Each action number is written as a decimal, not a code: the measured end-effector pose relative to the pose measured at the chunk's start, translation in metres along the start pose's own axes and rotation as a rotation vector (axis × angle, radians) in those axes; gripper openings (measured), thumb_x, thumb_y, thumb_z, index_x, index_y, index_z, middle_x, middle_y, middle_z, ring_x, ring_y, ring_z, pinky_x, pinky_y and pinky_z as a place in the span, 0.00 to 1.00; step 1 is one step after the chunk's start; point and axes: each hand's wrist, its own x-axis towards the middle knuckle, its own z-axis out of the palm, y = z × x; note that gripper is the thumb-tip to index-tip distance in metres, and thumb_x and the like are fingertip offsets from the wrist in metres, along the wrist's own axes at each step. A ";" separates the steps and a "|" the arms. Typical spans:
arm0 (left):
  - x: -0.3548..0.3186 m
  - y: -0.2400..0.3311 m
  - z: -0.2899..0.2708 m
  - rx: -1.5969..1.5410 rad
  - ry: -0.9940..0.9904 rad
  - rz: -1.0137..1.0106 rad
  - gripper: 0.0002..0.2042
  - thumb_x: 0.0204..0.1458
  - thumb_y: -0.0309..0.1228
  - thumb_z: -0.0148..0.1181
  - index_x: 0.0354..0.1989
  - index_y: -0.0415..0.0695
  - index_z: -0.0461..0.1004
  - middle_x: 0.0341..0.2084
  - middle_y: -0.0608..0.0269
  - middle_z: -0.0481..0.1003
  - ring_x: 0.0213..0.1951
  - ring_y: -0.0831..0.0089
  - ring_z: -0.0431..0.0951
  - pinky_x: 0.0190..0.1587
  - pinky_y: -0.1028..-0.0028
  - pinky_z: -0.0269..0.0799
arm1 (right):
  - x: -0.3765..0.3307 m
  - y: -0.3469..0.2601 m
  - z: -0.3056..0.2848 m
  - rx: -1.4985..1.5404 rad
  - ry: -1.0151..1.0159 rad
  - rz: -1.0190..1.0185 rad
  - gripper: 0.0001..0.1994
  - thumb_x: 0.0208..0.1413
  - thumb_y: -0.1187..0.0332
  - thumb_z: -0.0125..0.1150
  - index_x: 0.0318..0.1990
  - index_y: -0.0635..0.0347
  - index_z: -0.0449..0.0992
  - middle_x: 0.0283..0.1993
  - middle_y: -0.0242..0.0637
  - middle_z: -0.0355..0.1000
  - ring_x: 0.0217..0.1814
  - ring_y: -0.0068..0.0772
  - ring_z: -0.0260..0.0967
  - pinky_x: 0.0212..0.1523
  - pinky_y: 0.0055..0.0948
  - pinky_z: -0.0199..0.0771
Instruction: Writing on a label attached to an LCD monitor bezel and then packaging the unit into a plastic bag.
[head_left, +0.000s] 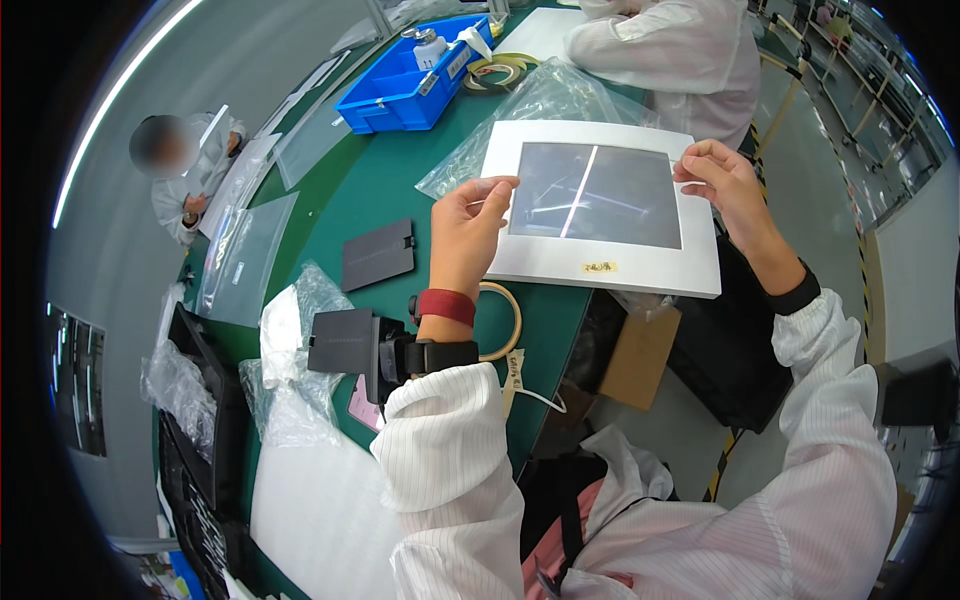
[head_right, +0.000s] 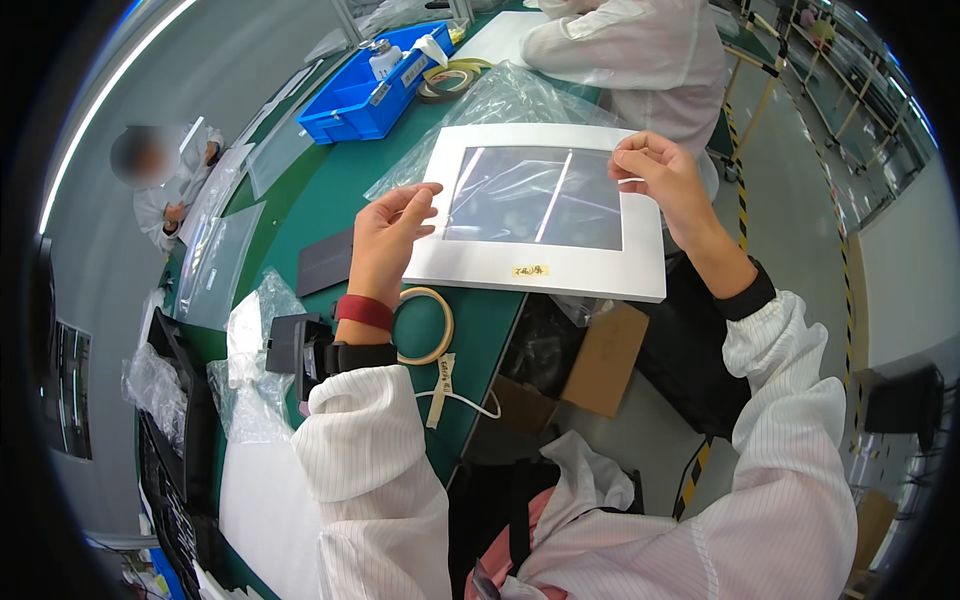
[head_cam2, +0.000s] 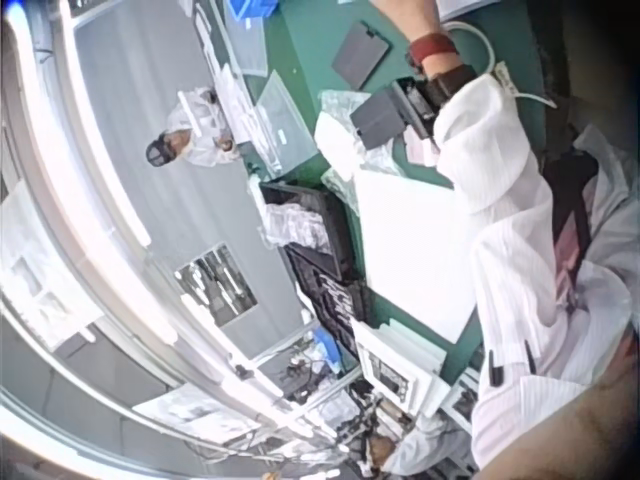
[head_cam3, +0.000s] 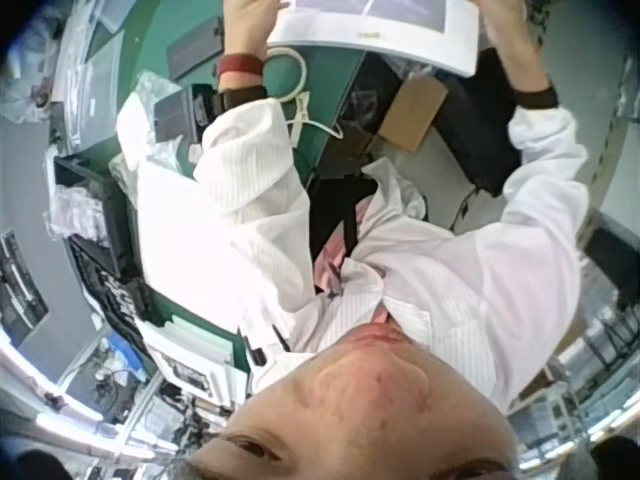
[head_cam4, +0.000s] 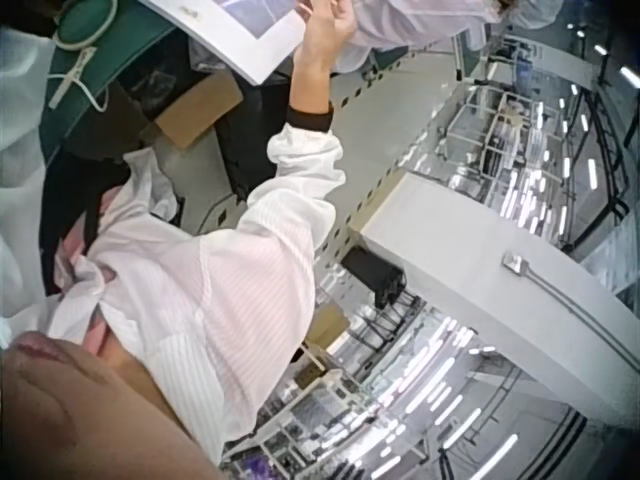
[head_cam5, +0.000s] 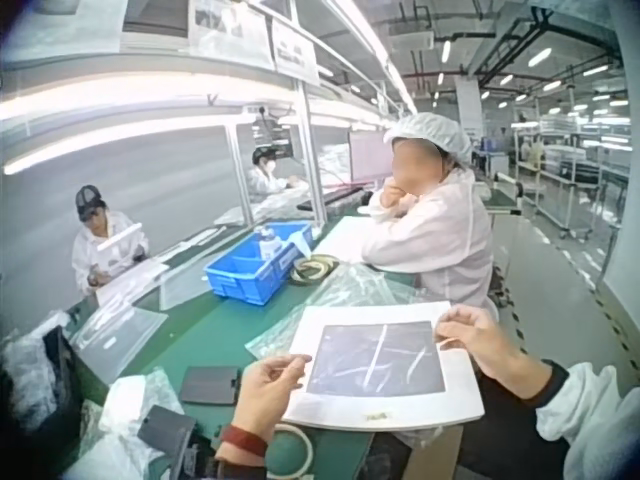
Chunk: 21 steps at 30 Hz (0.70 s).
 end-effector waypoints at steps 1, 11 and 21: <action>0.001 -0.001 -0.001 0.080 0.028 0.009 0.10 0.52 0.30 0.54 0.38 0.39 0.74 0.31 0.58 0.76 0.31 0.73 0.77 0.34 0.78 0.71 | 0.000 0.002 0.000 -0.037 0.029 -0.025 0.09 0.51 0.63 0.58 0.33 0.60 0.73 0.27 0.30 0.71 0.31 0.18 0.68 0.36 0.18 0.66; 0.021 -0.021 0.000 0.352 0.243 0.019 0.06 0.42 0.28 0.62 0.29 0.40 0.78 0.19 0.60 0.76 0.20 0.77 0.75 0.28 0.77 0.70 | -0.008 0.011 -0.012 -0.234 0.102 -0.043 0.07 0.47 0.69 0.62 0.27 0.64 0.76 0.22 0.28 0.70 0.21 0.14 0.64 0.24 0.14 0.64; 0.025 -0.029 0.008 0.552 0.289 -0.026 0.07 0.40 0.31 0.64 0.27 0.43 0.80 0.20 0.60 0.77 0.23 0.74 0.75 0.30 0.76 0.69 | -0.004 0.042 -0.019 -0.352 0.080 -0.042 0.07 0.45 0.71 0.62 0.28 0.67 0.76 0.22 0.32 0.72 0.22 0.15 0.65 0.24 0.16 0.65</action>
